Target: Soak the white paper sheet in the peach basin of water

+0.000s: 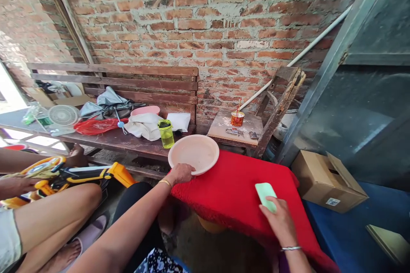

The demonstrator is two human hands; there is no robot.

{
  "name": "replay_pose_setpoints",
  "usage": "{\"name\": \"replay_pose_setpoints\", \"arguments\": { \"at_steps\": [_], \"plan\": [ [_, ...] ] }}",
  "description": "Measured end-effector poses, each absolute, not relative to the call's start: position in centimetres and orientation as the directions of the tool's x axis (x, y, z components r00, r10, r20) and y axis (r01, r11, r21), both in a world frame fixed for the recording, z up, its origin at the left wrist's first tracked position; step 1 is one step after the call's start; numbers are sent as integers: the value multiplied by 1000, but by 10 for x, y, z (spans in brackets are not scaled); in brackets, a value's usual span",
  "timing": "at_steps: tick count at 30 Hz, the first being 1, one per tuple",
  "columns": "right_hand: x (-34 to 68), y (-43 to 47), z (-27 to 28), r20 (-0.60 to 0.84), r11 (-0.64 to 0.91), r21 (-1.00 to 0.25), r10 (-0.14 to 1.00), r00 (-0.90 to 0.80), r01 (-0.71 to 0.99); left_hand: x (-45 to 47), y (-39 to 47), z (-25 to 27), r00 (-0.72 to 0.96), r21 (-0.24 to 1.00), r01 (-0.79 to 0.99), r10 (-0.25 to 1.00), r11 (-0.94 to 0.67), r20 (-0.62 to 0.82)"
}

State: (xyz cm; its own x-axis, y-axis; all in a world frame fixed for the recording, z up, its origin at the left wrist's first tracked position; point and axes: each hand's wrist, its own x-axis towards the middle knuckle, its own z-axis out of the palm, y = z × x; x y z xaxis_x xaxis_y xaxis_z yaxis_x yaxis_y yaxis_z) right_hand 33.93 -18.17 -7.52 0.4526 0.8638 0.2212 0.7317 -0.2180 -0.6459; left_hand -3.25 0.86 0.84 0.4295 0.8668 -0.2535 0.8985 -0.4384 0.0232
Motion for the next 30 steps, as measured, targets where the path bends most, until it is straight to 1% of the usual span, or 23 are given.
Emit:
{"name": "replay_pose_setpoints", "arguments": {
  "at_steps": [2, 4, 5, 6, 8, 10, 11, 12, 14, 15, 16, 17, 18, 21, 23, 25, 27, 29, 30],
  "plan": [
    [292, -171, -73, 198, -89, -656, 938, 285, 749, -32, 7, 11, 428, 16, 898, 868, -439, -252],
    [266, -164, -70, 155, -10, -639, 978, 141, 769, -31, 6, 12, 429, 7, 897, 868, -442, -251],
    [265, -163, -69, 132, 3, -633, 986, 103, 774, -31, 5, 13, 431, 4, 896, 867, -444, -250],
    [271, -164, -68, 113, -7, -631, 989, 100, 776, -31, 5, 13, 433, 0, 895, 867, -447, -248],
    [307, -171, -68, 84, -86, -638, 980, 180, 766, -31, 5, 12, 439, -3, 891, 865, -454, -244],
    [360, -186, -70, 68, -218, -631, 941, 333, 744, -31, 5, 11, 443, -4, 889, 864, -457, -240],
    [388, -196, -72, 70, -299, -611, 902, 427, 733, -31, 5, 11, 443, -3, 889, 864, -457, -239],
    [415, -206, -73, 78, -393, -577, 846, 527, 716, -31, 6, 10, 442, -2, 890, 865, -455, -239],
    [454, -223, -76, 80, -601, -489, 691, 718, 633, -31, 6, 10, 438, 2, 893, 865, -451, -244],
    [464, -228, -77, 89, -663, -459, 628, 773, 591, -31, 5, 10, 435, 4, 894, 866, -448, -247],
    [467, -229, -78, 101, -688, -452, 593, 799, 568, -31, 5, 10, 432, 6, 896, 867, -445, -249],
    [463, -226, -78, 120, -669, -468, 599, 791, 577, -31, 5, 10, 428, 7, 898, 868, -441, -250],
    [454, -220, -77, 142, -612, -503, 638, 757, 610, -30, 4, 10, 424, 8, 900, 870, -436, -250],
    [397, -184, -74, 214, -363, -611, 781, 587, 704, -30, 3, 11, 418, 8, 903, 874, -429, -249],
    [350, -153, -70, 221, -241, -638, 852, 474, 731, -30, 3, 11, 422, 6, 901, 872, -434, -249],
    [304, -124, -65, 208, -142, -625, 917, 339, 767, -31, 3, 12, 429, 3, 897, 869, -442, -248],
    [266, -98, -62, 180, -56, -588, 964, 197, 807, -31, 3, 12, 431, -1, 895, 867, -446, -250],
    [238, -77, -62, 142, -8, -552, 985, 103, 834, -31, 3, 11, 433, -4, 894, 865, -449, -254],
    [230, -68, -63, 126, -2, -541, 989, 83, 841, -32, 3, 11, 435, -5, 893, 864, -450, -255]
  ]
}}
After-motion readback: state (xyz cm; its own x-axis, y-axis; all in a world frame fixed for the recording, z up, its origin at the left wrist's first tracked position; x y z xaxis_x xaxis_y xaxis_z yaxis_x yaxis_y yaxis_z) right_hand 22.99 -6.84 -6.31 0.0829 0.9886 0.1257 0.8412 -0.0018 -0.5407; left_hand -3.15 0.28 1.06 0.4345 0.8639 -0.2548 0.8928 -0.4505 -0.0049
